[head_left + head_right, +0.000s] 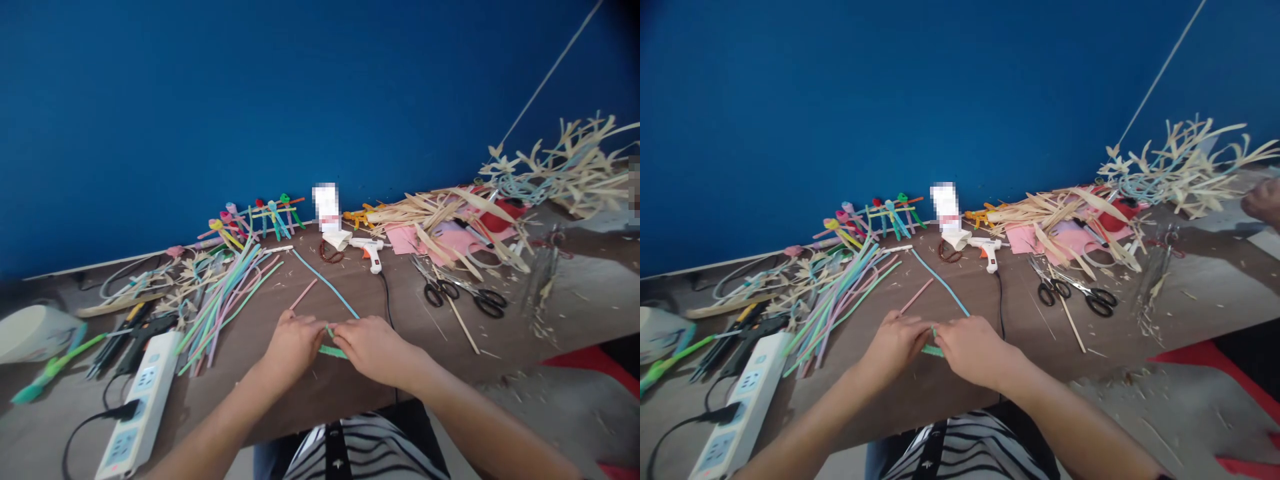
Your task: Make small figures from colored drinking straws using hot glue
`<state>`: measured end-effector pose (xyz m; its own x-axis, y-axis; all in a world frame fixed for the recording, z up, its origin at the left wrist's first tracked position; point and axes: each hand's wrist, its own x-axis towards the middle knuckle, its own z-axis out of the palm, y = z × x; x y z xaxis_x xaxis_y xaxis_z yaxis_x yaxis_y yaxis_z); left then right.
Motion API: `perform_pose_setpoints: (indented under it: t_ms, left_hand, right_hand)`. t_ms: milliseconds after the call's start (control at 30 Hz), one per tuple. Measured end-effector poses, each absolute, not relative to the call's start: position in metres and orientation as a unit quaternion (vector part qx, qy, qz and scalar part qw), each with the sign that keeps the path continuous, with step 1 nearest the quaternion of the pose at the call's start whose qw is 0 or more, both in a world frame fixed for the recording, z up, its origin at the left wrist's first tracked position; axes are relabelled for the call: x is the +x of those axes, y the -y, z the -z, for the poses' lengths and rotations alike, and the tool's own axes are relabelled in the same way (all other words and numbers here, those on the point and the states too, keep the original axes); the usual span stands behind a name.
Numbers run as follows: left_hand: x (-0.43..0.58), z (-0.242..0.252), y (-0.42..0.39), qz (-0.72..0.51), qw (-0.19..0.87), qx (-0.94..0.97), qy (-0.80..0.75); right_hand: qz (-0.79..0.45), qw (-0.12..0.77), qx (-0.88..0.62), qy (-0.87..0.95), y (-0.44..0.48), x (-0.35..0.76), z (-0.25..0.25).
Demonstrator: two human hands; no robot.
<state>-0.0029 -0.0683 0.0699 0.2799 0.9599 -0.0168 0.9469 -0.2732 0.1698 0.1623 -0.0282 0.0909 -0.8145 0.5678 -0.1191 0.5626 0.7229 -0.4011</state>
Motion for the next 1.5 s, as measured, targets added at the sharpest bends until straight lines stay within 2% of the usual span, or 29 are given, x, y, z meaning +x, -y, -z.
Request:
perform_pose_setpoints:
  t_ms: [133,233,300,367,433,500,667,833,933,1100,1200,1300,1400,1500]
  left_hand:
    - [-0.001,-0.078,0.069,-0.046,0.050,0.843,-0.533]
    - [-0.002,-0.082,0.072,-0.114,0.068,0.861,-0.491]
    - [-0.003,-0.082,0.075,-0.160,0.087,0.843,-0.506]
    - [-0.004,-0.079,0.076,-0.199,0.106,0.809,-0.543]
    - [-0.005,-0.074,0.076,-0.221,0.116,0.777,-0.578]
    - [-0.006,-0.070,0.075,-0.219,0.118,0.761,-0.599]
    - [-0.005,-0.067,0.074,-0.138,0.081,0.770,-0.617]
    - [0.000,-0.067,0.073,-0.082,0.029,0.796,-0.599]
    - [0.000,-0.069,0.075,-0.106,0.039,0.838,-0.534]
    - [-0.003,-0.070,0.078,-0.219,0.093,0.814,-0.531]
    - [-0.005,-0.066,0.075,-0.281,0.100,0.752,-0.588]
    - [-0.007,-0.062,0.067,-0.292,0.120,0.712,-0.627]
    - [-0.009,-0.061,0.059,-0.288,0.160,0.693,-0.641]
    - [-0.010,-0.060,0.054,-0.310,0.198,0.668,-0.647]
  right_hand:
    - [-0.235,0.075,-0.324,0.913,0.013,0.166,-0.093]
    - [-0.370,0.124,-0.340,0.856,-0.004,0.166,-0.079]
    - [-0.477,0.123,-0.324,0.808,-0.010,0.164,-0.066]
    - [-0.526,0.122,-0.316,0.781,-0.009,0.162,-0.055]
    - [-0.518,0.112,-0.324,0.784,-0.002,0.160,-0.050]
    - [-0.460,0.099,-0.337,0.815,0.008,0.160,-0.052]
    - [-0.263,0.053,-0.310,0.912,0.027,0.162,-0.070]
    - [-0.197,0.042,-0.333,0.921,0.026,0.161,-0.086]
    - [-0.230,0.084,-0.361,0.900,0.012,0.161,-0.087]
    - [-0.540,0.134,-0.321,0.766,-0.007,0.157,-0.062]
    - [-0.630,0.127,-0.348,0.683,-0.006,0.150,-0.045]
    - [-0.599,0.153,-0.357,0.700,-0.005,0.144,-0.041]
    - [-0.492,0.190,-0.362,0.769,-0.011,0.143,-0.044]
    - [-0.409,0.191,-0.362,0.815,-0.015,0.143,-0.048]
